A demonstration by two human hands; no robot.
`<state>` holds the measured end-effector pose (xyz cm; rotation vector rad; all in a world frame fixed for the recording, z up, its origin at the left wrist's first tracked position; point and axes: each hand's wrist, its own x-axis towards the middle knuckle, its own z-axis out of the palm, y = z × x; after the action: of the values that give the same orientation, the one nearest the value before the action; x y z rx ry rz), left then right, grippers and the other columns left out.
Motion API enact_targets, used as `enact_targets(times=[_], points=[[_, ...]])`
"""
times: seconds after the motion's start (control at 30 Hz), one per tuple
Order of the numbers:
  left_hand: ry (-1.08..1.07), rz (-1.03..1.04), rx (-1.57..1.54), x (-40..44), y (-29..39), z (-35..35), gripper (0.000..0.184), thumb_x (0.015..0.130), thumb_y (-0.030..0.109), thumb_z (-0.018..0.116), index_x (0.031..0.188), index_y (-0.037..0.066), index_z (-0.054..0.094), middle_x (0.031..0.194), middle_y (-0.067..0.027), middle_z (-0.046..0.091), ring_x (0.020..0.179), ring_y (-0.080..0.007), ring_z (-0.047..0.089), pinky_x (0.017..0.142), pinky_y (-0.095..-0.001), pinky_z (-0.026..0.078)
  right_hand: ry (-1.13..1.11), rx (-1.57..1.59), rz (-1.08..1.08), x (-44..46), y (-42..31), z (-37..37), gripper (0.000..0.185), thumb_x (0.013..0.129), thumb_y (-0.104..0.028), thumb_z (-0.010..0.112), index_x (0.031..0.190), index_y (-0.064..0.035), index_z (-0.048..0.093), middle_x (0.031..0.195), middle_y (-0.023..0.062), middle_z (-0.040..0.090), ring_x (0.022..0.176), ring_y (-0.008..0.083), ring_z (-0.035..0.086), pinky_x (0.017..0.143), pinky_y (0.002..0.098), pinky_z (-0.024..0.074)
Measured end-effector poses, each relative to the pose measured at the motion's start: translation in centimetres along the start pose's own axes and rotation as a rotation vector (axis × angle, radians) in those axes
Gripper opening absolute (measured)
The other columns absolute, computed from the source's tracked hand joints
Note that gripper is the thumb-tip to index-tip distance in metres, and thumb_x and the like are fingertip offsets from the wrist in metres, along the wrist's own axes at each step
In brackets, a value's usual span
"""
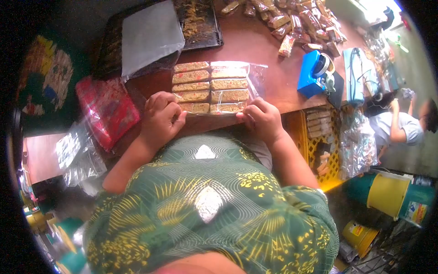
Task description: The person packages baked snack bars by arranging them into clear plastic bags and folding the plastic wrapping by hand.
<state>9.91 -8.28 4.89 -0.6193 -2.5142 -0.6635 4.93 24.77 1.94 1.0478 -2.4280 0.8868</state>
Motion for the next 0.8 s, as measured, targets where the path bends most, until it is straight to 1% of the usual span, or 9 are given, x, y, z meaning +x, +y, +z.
enact_targets(times=[0.03,0.13,0.23,0.33,0.43,0.63,0.73,0.8], points=[[0.009,0.041,0.016,0.2,0.0,-0.1,0.020,0.086,0.018,0.080,0.084,0.010,0.062,0.108,-0.0075,0.066,0.110,-0.0308,0.062,0.096,-0.0436,0.046,0.012,-0.029,-0.012,0.2,-0.1,-0.1,0.021,0.083,-0.017,0.086,0.087,-0.0121,0.065,0.093,0.0078,0.069,0.080,0.0295,0.068,0.070,0.0402,0.0546],[-0.041,0.036,-0.036,0.2,-0.5,0.7,0.020,0.086,0.018,0.079,0.084,0.010,0.062,0.114,-0.0077,0.066,0.116,-0.0313,0.063,0.101,-0.0441,0.046,0.023,-0.159,-0.081,0.7,-0.1,-0.5,0.018,0.083,-0.016,0.085,0.089,-0.0136,0.068,0.109,0.0067,0.070,0.097,0.0293,0.068,0.086,0.0428,0.0533],[-0.056,0.039,-0.121,0.0,-1.3,1.1,0.020,0.087,0.018,0.079,0.084,0.010,0.061,0.115,-0.0076,0.067,0.116,-0.0316,0.063,0.101,-0.0450,0.046,0.011,-0.084,-0.028,0.3,0.7,-0.2,0.017,0.084,-0.017,0.084,0.089,-0.0134,0.068,0.113,0.0053,0.070,0.104,0.0286,0.066,0.095,0.0437,0.0498],[-0.004,0.048,-0.157,-0.6,-1.9,1.2,0.020,0.088,0.019,0.079,0.084,0.011,0.062,0.113,-0.0067,0.067,0.112,-0.0305,0.063,0.099,-0.0447,0.046,-0.002,-0.067,-0.006,0.1,1.3,-0.4,0.018,0.084,-0.017,0.084,0.091,-0.0127,0.068,0.115,0.0053,0.071,0.103,0.0284,0.067,0.095,0.0426,0.0504],[-0.038,0.072,-0.092,-1.5,-1.8,0.7,0.019,0.087,0.021,0.081,0.085,0.013,0.063,0.110,-0.0051,0.067,0.106,-0.0286,0.063,0.094,-0.0435,0.046,-0.019,-0.068,-0.013,0.5,1.1,-0.8,0.019,0.084,-0.018,0.084,0.093,-0.0123,0.069,0.114,0.0048,0.071,0.104,0.0276,0.067,0.095,0.0423,0.0503],[0.000,0.108,-0.120,-1.7,-1.5,0.5,0.017,0.085,0.019,0.083,0.085,0.015,0.066,0.094,0.0003,0.068,0.093,-0.0247,0.064,0.085,-0.0415,0.045,-0.039,-0.111,-0.064,0.9,1.1,-1.3,0.018,0.082,-0.020,0.085,0.092,-0.0159,0.070,0.109,0.0008,0.070,0.100,0.0247,0.066,0.092,0.0409,0.0500],[0.023,0.140,-0.139,-1.6,-1.5,0.5,0.017,0.083,0.016,0.084,0.086,0.015,0.067,0.088,0.0010,0.068,0.087,-0.0239,0.064,0.082,-0.0408,0.045,-0.077,-0.168,-0.099,0.7,1.1,-1.9,0.017,0.079,-0.020,0.084,0.092,-0.0184,0.072,0.104,-0.0012,0.069,0.096,0.0222,0.065,0.089,0.0387,0.0494],[0.020,0.158,-0.136,-1.5,-1.5,0.4,0.018,0.082,0.016,0.085,0.086,0.015,0.067,0.087,0.0008,0.068,0.086,-0.0237,0.064,0.081,-0.0404,0.045,-0.115,-0.161,-0.134,0.2,1.5,-2.2,0.016,0.079,-0.019,0.082,0.093,-0.0193,0.074,0.101,-0.0018,0.069,0.095,0.0208,0.066,0.088,0.0375,0.0491]])
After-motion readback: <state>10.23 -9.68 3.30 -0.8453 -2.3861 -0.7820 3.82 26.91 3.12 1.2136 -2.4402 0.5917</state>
